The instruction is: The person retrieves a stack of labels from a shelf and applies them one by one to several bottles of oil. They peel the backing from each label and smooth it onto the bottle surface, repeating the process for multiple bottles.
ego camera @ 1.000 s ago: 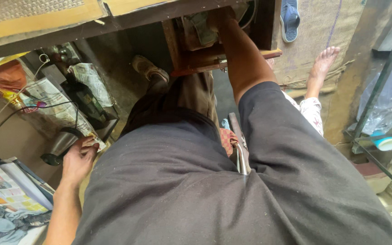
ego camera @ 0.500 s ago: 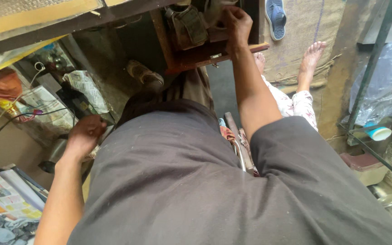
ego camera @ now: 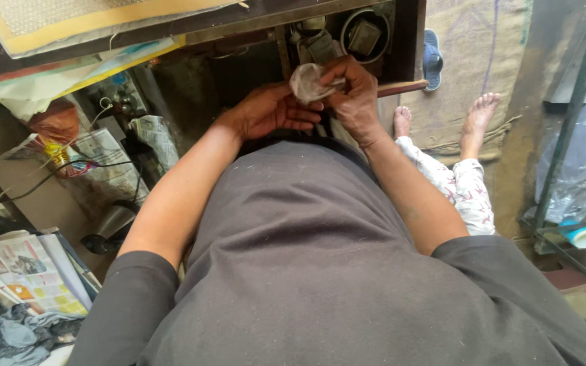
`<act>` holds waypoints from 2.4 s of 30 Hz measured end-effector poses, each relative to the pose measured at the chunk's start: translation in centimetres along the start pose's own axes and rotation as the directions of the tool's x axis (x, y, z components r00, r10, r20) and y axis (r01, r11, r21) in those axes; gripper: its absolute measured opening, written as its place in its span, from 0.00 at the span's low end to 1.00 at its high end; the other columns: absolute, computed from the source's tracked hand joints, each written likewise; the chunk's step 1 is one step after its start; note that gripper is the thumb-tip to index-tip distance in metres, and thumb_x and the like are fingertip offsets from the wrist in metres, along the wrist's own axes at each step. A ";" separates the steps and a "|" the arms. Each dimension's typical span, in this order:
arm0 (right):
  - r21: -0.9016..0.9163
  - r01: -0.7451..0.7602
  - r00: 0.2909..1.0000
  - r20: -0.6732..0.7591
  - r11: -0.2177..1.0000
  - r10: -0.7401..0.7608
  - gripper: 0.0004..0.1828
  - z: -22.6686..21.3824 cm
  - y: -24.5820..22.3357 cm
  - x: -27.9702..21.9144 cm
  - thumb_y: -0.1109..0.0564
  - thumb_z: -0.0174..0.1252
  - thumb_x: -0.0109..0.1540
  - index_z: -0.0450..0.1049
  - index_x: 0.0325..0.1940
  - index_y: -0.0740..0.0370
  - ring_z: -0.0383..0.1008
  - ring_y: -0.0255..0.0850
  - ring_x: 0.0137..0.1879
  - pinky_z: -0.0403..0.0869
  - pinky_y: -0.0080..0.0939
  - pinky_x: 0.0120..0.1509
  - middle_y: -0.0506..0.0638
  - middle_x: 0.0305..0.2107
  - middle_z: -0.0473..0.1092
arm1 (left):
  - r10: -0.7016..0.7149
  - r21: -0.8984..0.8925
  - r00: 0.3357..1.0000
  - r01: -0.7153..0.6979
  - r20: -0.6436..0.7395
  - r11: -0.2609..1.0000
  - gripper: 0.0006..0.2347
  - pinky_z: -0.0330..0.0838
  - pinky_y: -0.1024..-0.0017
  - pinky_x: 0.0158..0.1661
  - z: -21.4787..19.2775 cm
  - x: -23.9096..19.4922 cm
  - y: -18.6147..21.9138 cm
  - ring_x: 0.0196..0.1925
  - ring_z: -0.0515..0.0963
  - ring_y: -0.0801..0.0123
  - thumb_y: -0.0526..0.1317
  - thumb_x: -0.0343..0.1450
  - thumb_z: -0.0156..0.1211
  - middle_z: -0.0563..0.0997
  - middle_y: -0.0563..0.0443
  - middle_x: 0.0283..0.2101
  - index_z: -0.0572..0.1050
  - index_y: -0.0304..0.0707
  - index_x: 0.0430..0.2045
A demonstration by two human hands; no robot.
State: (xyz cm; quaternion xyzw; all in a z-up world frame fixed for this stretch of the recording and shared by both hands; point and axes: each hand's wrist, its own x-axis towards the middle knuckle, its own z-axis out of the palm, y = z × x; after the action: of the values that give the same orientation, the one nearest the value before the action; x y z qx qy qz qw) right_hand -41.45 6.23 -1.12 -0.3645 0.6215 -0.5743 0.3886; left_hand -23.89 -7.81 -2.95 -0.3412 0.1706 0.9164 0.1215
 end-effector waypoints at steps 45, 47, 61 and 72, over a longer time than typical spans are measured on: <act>-0.515 0.237 0.968 0.195 0.824 -0.156 0.07 -1.0 0.5 -0.9 0.60 0.70 0.61 0.78 0.37 0.64 0.76 0.54 0.45 0.76 0.52 0.45 0.61 0.44 0.71 | 0.430 0.327 0.892 -0.368 -0.142 0.871 0.22 0.83 0.66 0.46 -2.4 1.3 -1.4 0.47 0.84 0.64 0.27 0.72 0.62 0.83 0.45 0.48 0.66 0.39 0.61; -0.517 0.197 0.976 0.185 0.833 -0.116 0.12 -0.5 0.6 -0.4 0.56 0.72 0.66 0.78 0.34 0.63 0.78 0.50 0.40 0.75 0.51 0.40 0.56 0.39 0.75 | 0.508 0.357 0.843 -0.425 -0.179 0.832 0.20 0.82 0.66 0.43 -2.6 1.4 -1.3 0.45 0.83 0.64 0.27 0.72 0.67 0.82 0.45 0.45 0.67 0.35 0.57; -0.488 0.013 0.969 0.223 0.873 0.110 0.11 -0.6 -0.2 -0.5 0.58 0.64 0.69 0.82 0.33 0.65 0.78 0.38 0.27 0.73 0.42 0.29 0.55 0.25 0.79 | 0.523 0.277 0.835 -0.468 -0.174 0.839 0.06 0.80 0.72 0.38 -2.9 1.2 -1.8 0.38 0.83 0.68 0.30 0.72 0.67 0.84 0.49 0.37 0.76 0.35 0.38; -0.639 0.247 0.924 0.382 0.728 0.021 0.10 -1.1 1.3 -0.2 0.52 0.64 0.68 0.81 0.39 0.60 0.78 0.40 0.27 0.76 0.43 0.30 0.54 0.27 0.79 | 0.321 0.267 0.920 -0.258 -0.225 0.928 0.12 0.82 0.68 0.48 -0.9 -0.6 -1.1 0.44 0.84 0.64 0.37 0.73 0.62 0.83 0.45 0.45 0.77 0.30 0.48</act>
State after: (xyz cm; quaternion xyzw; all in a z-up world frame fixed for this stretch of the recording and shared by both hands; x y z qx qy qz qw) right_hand -42.40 6.98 -2.39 -0.6180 0.6805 -0.2541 0.3007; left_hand -22.59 -7.23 -3.47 -0.4148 0.3400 0.8440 -0.0012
